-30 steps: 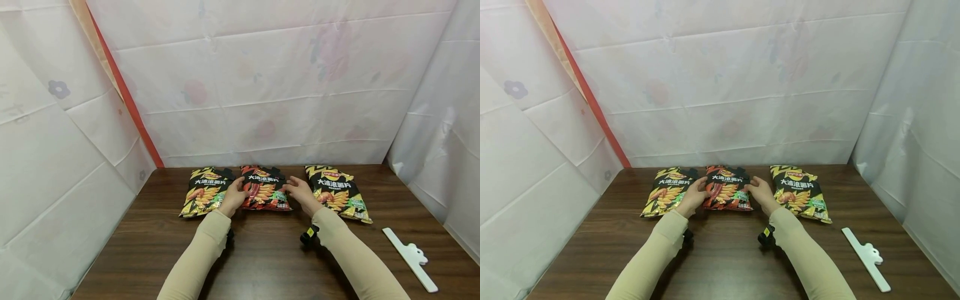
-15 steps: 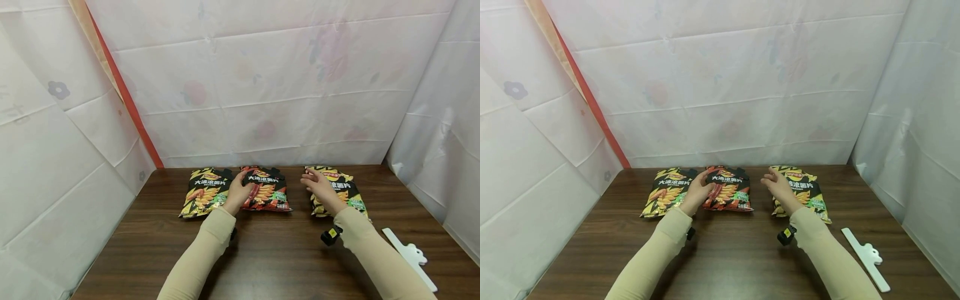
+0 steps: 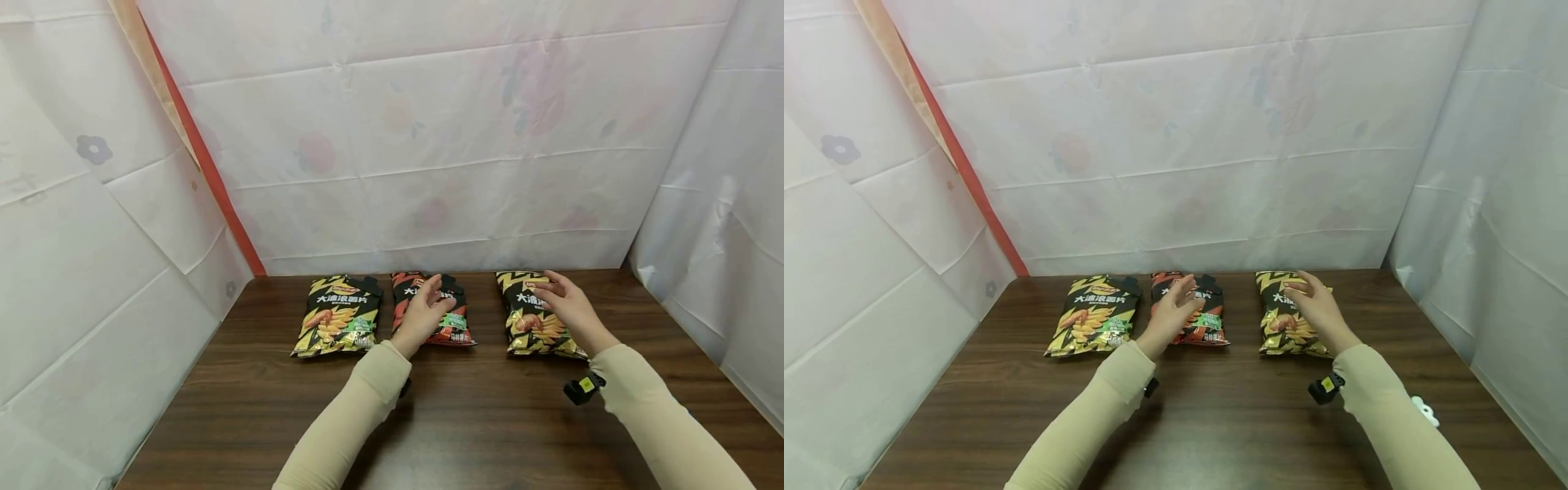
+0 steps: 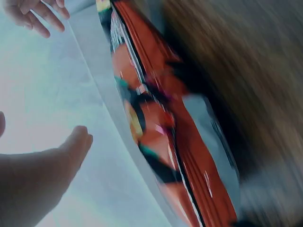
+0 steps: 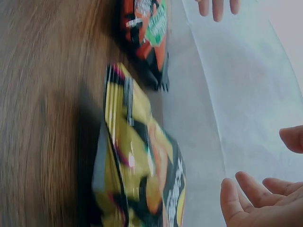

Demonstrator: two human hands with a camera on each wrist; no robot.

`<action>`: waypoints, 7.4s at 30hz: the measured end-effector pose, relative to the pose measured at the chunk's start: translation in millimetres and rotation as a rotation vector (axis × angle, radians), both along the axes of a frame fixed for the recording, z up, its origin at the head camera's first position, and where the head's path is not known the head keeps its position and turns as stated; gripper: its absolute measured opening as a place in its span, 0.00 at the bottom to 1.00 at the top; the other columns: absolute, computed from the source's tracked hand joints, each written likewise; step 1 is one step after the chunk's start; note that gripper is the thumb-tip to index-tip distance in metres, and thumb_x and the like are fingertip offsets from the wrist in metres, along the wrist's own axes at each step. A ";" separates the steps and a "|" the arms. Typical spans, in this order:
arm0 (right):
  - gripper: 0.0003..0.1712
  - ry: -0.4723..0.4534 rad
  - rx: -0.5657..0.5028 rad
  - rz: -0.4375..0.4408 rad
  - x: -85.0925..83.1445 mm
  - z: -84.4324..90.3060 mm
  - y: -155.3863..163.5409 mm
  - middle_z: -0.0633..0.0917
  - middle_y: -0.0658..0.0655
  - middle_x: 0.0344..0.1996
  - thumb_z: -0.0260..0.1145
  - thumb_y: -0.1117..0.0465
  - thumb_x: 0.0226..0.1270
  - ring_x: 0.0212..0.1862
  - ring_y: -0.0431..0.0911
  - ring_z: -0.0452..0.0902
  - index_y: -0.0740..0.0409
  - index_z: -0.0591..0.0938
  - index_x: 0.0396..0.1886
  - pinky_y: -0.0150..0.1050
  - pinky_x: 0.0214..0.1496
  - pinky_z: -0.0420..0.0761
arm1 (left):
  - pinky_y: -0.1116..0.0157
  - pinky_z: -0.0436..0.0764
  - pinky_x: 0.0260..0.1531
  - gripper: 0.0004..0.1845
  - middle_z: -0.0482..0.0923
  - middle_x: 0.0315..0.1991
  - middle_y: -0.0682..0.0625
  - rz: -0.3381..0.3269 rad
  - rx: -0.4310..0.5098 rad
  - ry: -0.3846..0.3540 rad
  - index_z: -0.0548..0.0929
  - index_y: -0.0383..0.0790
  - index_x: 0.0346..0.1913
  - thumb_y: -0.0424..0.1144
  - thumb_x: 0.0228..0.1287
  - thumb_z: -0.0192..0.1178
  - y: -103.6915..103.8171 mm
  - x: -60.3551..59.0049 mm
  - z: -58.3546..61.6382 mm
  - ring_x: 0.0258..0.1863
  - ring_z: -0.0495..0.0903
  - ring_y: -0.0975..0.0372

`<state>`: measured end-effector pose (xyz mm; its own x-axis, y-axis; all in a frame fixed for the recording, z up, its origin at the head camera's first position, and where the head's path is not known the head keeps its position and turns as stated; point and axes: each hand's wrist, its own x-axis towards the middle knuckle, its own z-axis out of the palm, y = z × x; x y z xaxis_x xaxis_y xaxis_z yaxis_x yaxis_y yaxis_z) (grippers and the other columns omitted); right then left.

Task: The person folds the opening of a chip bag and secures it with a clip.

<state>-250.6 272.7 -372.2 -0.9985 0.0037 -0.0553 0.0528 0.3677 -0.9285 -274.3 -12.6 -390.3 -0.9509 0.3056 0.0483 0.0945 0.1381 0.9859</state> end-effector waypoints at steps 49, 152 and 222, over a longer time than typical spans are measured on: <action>0.45 -0.228 0.071 -0.228 -11.7 -54.0 71.8 0.42 0.77 0.75 0.46 0.47 0.77 0.72 0.72 0.52 0.65 0.36 0.78 0.67 0.70 0.57 | 0.50 0.65 0.70 0.40 0.57 0.74 0.36 -0.246 0.185 -0.492 0.53 0.31 0.76 0.43 0.70 0.59 106.4 9.2 -38.7 0.73 0.60 0.43; 0.33 0.020 -0.391 -0.087 47.9 -40.1 -21.9 0.78 0.31 0.41 0.61 0.56 0.74 0.44 0.29 0.78 0.60 0.60 0.71 0.28 0.45 0.81 | 0.43 0.69 0.64 0.38 0.58 0.75 0.40 -0.046 -0.191 -0.118 0.57 0.42 0.77 0.52 0.71 0.56 7.7 44.2 -21.6 0.72 0.62 0.45; 0.27 0.084 -0.377 0.003 45.7 -16.3 -93.5 0.80 0.40 0.43 0.62 0.51 0.73 0.47 0.33 0.78 0.66 0.74 0.60 0.32 0.49 0.81 | 0.56 0.82 0.49 0.25 0.79 0.52 0.39 -0.098 -0.130 -0.033 0.71 0.31 0.63 0.43 0.71 0.59 -105.0 60.1 -11.2 0.47 0.80 0.59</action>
